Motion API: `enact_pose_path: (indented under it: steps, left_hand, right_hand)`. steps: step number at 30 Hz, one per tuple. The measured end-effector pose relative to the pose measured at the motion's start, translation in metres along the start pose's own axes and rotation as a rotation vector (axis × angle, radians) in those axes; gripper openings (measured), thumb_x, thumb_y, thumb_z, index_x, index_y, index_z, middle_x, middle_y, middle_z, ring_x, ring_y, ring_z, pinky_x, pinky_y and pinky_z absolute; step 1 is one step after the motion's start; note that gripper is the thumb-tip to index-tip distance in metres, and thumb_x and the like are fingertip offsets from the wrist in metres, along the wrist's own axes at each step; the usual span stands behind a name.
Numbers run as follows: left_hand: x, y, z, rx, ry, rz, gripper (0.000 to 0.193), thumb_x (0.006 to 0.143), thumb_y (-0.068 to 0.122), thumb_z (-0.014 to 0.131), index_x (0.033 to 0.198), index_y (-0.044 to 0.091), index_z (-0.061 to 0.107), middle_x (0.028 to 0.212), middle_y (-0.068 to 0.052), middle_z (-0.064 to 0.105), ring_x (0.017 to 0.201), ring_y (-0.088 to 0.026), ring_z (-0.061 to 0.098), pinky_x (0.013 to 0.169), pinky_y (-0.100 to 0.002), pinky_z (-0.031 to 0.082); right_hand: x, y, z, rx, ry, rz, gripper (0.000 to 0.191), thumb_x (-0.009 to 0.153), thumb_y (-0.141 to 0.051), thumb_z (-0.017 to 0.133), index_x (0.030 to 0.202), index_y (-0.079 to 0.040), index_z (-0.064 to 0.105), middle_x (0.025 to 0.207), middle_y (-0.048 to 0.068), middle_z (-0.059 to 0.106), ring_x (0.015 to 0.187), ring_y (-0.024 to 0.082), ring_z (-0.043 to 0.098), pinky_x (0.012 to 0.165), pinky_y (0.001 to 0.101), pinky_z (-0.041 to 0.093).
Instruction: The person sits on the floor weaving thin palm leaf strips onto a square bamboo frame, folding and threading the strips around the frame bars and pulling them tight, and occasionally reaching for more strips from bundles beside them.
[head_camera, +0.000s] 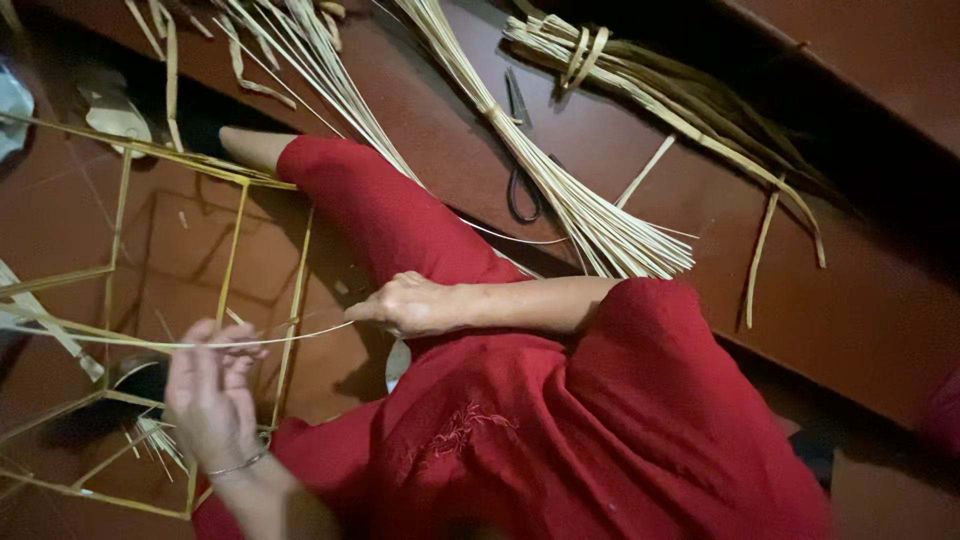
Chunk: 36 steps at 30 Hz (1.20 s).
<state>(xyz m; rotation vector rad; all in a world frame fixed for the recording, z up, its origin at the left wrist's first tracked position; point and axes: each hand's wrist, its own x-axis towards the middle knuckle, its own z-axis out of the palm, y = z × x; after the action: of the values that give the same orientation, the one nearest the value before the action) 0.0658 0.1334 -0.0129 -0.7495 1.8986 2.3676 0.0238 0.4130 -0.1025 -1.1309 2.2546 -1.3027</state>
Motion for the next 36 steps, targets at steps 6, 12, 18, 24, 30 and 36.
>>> enact_pose_path:
  steps: [6, 12, 18, 24, 30, 36]
  left_hand:
    - [0.019, -0.034, -0.061, 0.076, 0.218, 0.209, 0.02, 0.117, 0.002, 0.055, 0.126, -0.015, 0.056, 0.091, -0.018, 0.067, 0.074, -0.025, 0.068, 0.075, -0.04, 0.062]
    - [0.028, -0.059, -0.123, 0.066, 0.299, 0.104, 0.047, 0.11, 0.003, 0.056, 0.155, -0.008, 0.047, 0.084, -0.011, 0.064, 0.064, -0.017, 0.062, 0.062, -0.035, 0.061]
    - [0.043, -0.059, -0.134, 0.087, 0.262, 0.082, 0.041, 0.114, 0.007, 0.058, 0.153, -0.008, 0.054, 0.086, -0.011, 0.065, 0.063, -0.016, 0.06, 0.064, -0.035, 0.06]
    - [0.047, -0.057, -0.135, 0.084, 0.261, 0.077, 0.033, 0.115, 0.009, 0.056, 0.145, -0.004, 0.057, 0.084, -0.01, 0.064, 0.06, -0.013, 0.055, 0.062, -0.033, 0.059]
    - [0.041, -0.06, -0.141, -0.005, 0.222, 0.099, 0.032, 0.117, 0.004, 0.058, 0.147, -0.007, 0.057, 0.086, -0.009, 0.062, 0.068, -0.014, 0.059, 0.065, -0.032, 0.058]
    - [0.037, -0.058, -0.143, 0.055, 0.241, 0.113, 0.031, 0.114, 0.004, 0.058, 0.143, -0.006, 0.055, 0.089, -0.012, 0.066, 0.065, -0.016, 0.06, 0.064, -0.034, 0.059]
  right_hand:
    - [-0.031, 0.028, -0.057, 0.107, 0.445, 0.011, 0.033, 0.094, -0.022, 0.076, 0.124, -0.013, 0.069, 0.113, 0.012, 0.071, 0.11, 0.031, 0.065, 0.097, 0.0439, 0.053]
    - [-0.142, 0.132, -0.17, -0.616, 0.858, 0.452, 0.014, 0.096, -0.011, 0.076, 0.11, -0.011, 0.076, 0.106, 0.01, 0.075, 0.101, 0.027, 0.065, 0.091, 0.0422, 0.049]
    - [-0.234, 0.138, -0.177, -0.488, 0.751, 1.319, 0.034, 0.091, -0.036, 0.087, 0.101, -0.005, 0.076, 0.094, 0.017, 0.074, 0.085, 0.03, 0.071, 0.079, 0.0462, 0.055]
    - [-0.241, 0.151, -0.155, -0.056, 0.848, 1.437, 0.029, 0.086, -0.03, 0.086, 0.095, -0.003, 0.076, 0.094, 0.015, 0.077, 0.081, 0.02, 0.072, 0.075, 0.0357, 0.057]
    - [-0.224, 0.144, -0.157, 0.403, 1.013, 0.668, 0.012, 0.103, -0.014, 0.076, 0.099, -0.004, 0.07, 0.093, 0.003, 0.069, 0.08, 0.007, 0.062, 0.071, 0.0236, 0.049]
    - [-0.198, 0.12, -0.195, 0.538, 1.219, 0.548, 0.009, 0.105, -0.015, 0.072, 0.102, -0.007, 0.067, 0.092, 0.005, 0.075, 0.077, 0.01, 0.068, 0.067, 0.0249, 0.053]
